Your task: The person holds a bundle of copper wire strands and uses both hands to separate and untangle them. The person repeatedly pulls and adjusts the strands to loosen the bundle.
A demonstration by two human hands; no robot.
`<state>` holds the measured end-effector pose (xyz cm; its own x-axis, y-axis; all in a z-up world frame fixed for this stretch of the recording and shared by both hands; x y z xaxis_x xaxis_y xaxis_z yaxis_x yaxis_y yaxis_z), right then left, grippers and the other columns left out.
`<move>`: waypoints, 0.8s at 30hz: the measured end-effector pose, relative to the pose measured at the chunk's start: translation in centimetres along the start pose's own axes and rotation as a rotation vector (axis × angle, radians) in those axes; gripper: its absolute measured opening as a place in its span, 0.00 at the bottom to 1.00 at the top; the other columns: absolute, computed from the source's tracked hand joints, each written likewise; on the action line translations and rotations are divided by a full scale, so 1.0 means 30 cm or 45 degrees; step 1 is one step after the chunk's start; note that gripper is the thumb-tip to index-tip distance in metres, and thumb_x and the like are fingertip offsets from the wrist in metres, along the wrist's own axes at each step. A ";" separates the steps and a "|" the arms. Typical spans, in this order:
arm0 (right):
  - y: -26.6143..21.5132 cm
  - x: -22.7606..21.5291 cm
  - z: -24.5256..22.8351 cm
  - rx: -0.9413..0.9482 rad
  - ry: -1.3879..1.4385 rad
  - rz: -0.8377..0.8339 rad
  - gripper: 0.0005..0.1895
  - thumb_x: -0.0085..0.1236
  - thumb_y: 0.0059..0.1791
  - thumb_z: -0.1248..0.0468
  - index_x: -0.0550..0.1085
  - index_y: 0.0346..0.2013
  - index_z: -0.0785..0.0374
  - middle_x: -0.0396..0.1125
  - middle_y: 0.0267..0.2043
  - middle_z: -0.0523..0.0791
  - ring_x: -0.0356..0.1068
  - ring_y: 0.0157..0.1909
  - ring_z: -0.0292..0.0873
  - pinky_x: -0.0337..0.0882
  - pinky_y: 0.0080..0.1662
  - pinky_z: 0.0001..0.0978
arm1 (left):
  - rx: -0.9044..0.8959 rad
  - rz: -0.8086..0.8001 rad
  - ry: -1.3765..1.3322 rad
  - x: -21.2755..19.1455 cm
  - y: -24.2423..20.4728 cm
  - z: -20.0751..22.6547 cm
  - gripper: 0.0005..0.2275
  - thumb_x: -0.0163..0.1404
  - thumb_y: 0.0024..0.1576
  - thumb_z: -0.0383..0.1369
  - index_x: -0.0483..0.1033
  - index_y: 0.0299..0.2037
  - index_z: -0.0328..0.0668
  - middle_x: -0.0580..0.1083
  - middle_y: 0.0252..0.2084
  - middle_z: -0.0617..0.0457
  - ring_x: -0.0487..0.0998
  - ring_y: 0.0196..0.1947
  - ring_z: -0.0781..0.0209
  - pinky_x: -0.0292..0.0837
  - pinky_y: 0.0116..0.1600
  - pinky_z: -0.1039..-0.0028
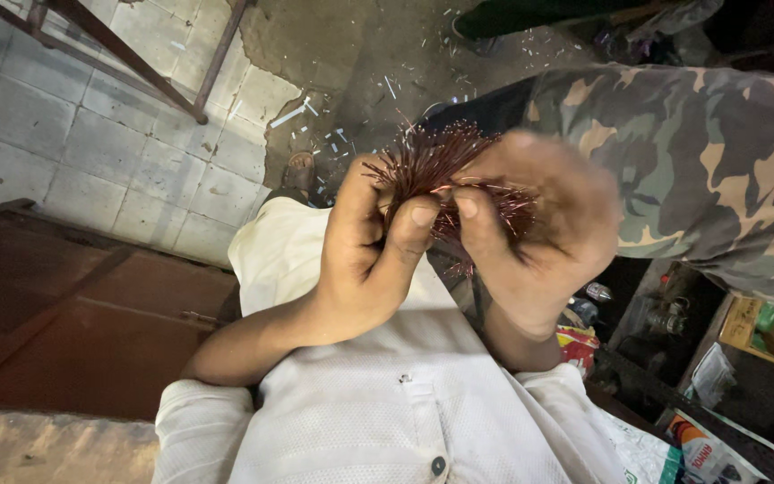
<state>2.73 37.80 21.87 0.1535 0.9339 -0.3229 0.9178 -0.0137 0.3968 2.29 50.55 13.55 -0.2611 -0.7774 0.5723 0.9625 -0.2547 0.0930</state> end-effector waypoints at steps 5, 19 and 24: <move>0.000 -0.002 0.000 0.014 -0.033 -0.003 0.26 0.62 0.54 0.80 0.63 0.63 0.69 0.70 0.45 0.53 0.75 0.40 0.41 0.77 0.44 0.26 | 0.016 -0.007 0.029 -0.003 -0.007 0.004 0.07 0.44 0.76 0.30 0.64 0.58 0.35 0.71 0.49 0.56 0.68 0.44 0.76 0.67 0.54 0.84; 0.012 -0.039 0.036 0.068 0.175 0.112 0.24 0.64 0.48 0.81 0.66 0.54 0.70 0.70 0.41 0.52 0.74 0.38 0.40 0.77 0.39 0.26 | 0.048 0.015 0.082 0.006 -0.012 -0.025 0.08 0.45 0.75 0.30 0.63 0.58 0.35 0.69 0.46 0.57 0.66 0.43 0.76 0.65 0.50 0.85; 0.008 -0.027 0.016 -0.035 0.007 0.058 0.24 0.64 0.52 0.84 0.66 0.58 0.70 0.70 0.44 0.54 0.74 0.41 0.42 0.76 0.43 0.27 | -0.007 0.052 -0.059 0.007 -0.007 -0.044 0.10 0.44 0.74 0.31 0.62 0.61 0.37 0.69 0.46 0.57 0.66 0.40 0.76 0.65 0.46 0.85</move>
<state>3.02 36.86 21.81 0.1925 0.9345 -0.2995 0.8995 -0.0461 0.4344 1.95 49.68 12.58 -0.2178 -0.7599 0.6125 0.9718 -0.2267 0.0643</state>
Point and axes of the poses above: each hand's wrist, its own y-axis towards the middle knuckle, its own x-axis out of the palm, z = x × y, the point moved 8 cm from there along y, towards the middle knuckle
